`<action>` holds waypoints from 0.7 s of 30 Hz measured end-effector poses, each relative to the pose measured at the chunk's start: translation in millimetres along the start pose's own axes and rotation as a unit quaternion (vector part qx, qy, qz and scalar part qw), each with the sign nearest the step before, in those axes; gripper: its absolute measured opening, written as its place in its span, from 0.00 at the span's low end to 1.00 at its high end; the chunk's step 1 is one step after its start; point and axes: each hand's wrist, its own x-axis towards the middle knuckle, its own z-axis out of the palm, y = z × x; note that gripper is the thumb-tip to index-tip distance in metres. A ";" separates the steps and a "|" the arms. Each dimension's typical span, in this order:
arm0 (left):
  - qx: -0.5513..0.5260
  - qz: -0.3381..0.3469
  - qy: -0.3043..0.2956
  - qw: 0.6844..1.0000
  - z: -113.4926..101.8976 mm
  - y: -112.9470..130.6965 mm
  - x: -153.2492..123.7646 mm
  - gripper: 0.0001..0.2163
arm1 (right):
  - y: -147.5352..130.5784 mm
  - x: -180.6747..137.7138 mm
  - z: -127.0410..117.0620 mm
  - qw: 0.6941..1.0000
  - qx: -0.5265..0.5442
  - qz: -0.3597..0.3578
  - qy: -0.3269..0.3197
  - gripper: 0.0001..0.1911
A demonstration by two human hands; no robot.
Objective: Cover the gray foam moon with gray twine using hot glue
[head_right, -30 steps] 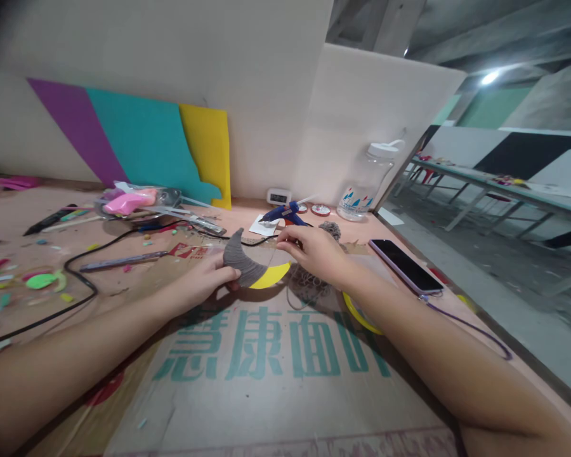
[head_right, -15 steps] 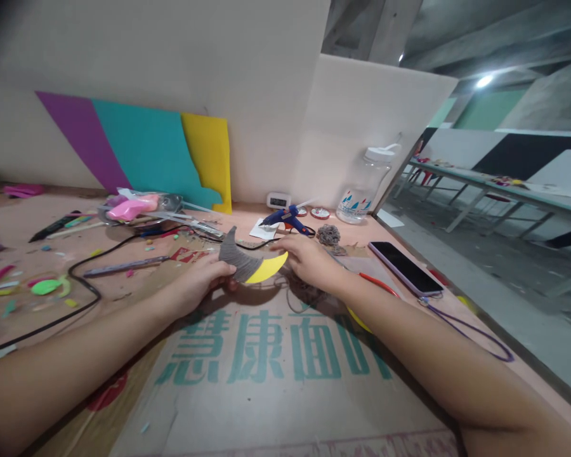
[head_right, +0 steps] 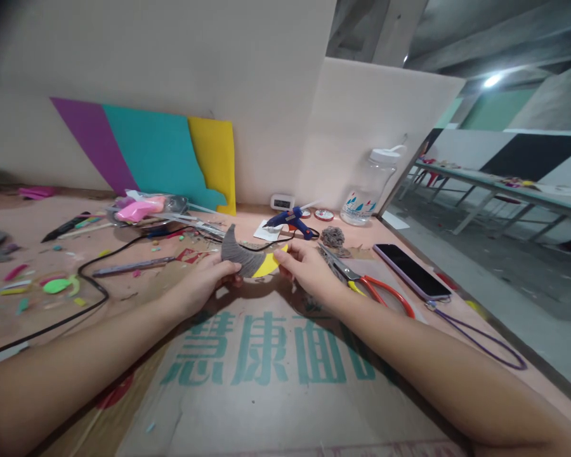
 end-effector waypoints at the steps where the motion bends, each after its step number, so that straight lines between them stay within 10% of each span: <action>1: 0.008 0.009 0.001 1.000 0.5 1.2 0.0 0.08 | 1.9 -0.2 0.8 1.000 0.018 0.011 -0.006 0.20; 10: 0.052 0.135 0.054 0.988 10.1 -1.1 -3.1 0.38 | 8.4 5.0 -1.5 0.981 0.179 0.074 -0.019 0.16; 21: 0.306 0.264 0.076 0.912 5.0 -8.8 -5.7 0.20 | 12.7 5.2 0.3 0.984 0.159 0.070 -0.051 0.18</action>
